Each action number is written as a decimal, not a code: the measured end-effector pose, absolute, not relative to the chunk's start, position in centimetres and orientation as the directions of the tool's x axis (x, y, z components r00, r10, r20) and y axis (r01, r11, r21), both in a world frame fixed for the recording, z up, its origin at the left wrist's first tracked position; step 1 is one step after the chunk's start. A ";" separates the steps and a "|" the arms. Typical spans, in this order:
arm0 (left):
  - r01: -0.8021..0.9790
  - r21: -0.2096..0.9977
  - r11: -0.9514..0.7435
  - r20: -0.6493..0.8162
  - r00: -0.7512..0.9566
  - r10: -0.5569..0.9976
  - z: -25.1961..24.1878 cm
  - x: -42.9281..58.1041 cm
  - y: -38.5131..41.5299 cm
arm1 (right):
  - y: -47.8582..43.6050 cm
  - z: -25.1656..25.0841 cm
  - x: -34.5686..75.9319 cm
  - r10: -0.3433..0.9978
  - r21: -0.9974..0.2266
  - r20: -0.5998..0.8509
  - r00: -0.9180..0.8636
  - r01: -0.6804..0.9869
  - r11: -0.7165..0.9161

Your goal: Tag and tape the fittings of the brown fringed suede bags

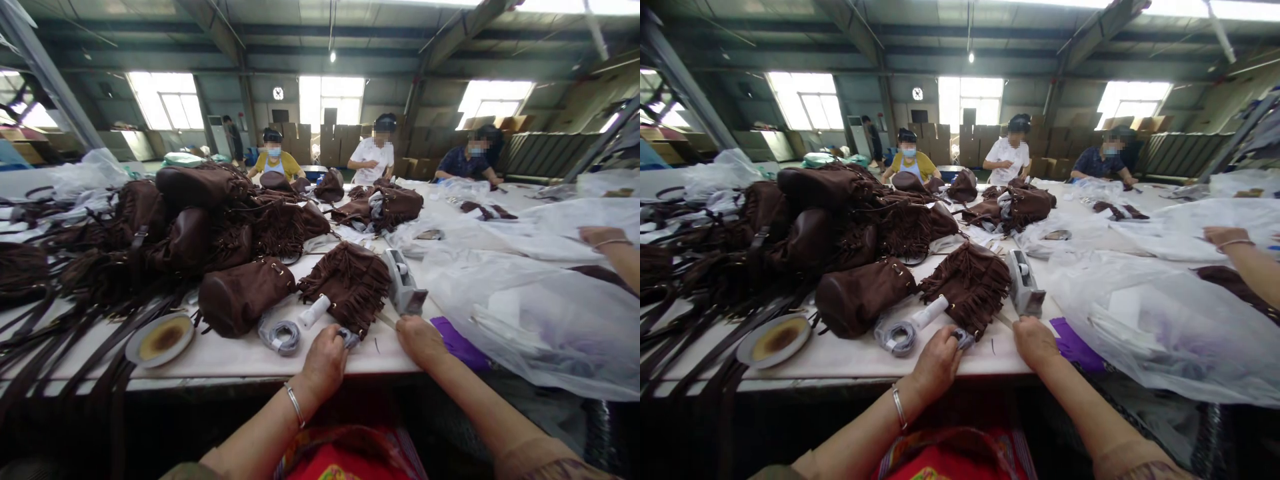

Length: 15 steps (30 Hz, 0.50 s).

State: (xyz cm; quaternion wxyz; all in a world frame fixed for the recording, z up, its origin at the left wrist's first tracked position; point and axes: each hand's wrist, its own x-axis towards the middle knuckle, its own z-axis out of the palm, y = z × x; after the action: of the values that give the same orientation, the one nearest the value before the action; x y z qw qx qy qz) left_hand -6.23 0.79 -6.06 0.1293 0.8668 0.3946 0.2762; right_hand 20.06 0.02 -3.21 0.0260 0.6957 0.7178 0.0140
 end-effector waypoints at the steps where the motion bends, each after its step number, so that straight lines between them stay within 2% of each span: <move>1: 0.608 0.442 -0.659 0.385 0.535 0.752 -6.2 -6.3 0.8 | 0.0 -3.3 20.4 0.998 0.069 -0.022 -0.060 0.996 0.061; 6: 0.575 0.448 -0.685 0.425 0.537 0.729 -6.9 -6.3 1.0 | 1.0 -3.8 21.3 0.996 0.085 -0.067 -0.064 0.994 0.070; 11: 0.553 0.453 -0.699 0.467 0.521 0.715 -7.2 -6.4 1.0 | 1.4 -3.6 21.7 0.996 0.024 -0.079 -0.043 0.999 0.045; 15: 0.571 0.426 -0.702 0.469 0.524 0.711 -7.1 -6.4 1.0 | 1.3 -3.1 20.9 0.989 0.051 -0.134 -0.055 0.997 0.063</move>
State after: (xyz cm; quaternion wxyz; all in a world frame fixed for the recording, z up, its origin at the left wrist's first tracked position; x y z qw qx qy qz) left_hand -6.38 0.98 -7.10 0.1099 0.8660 0.3701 0.3178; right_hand 20.92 1.34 -3.05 0.0664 0.6841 0.7259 -0.0273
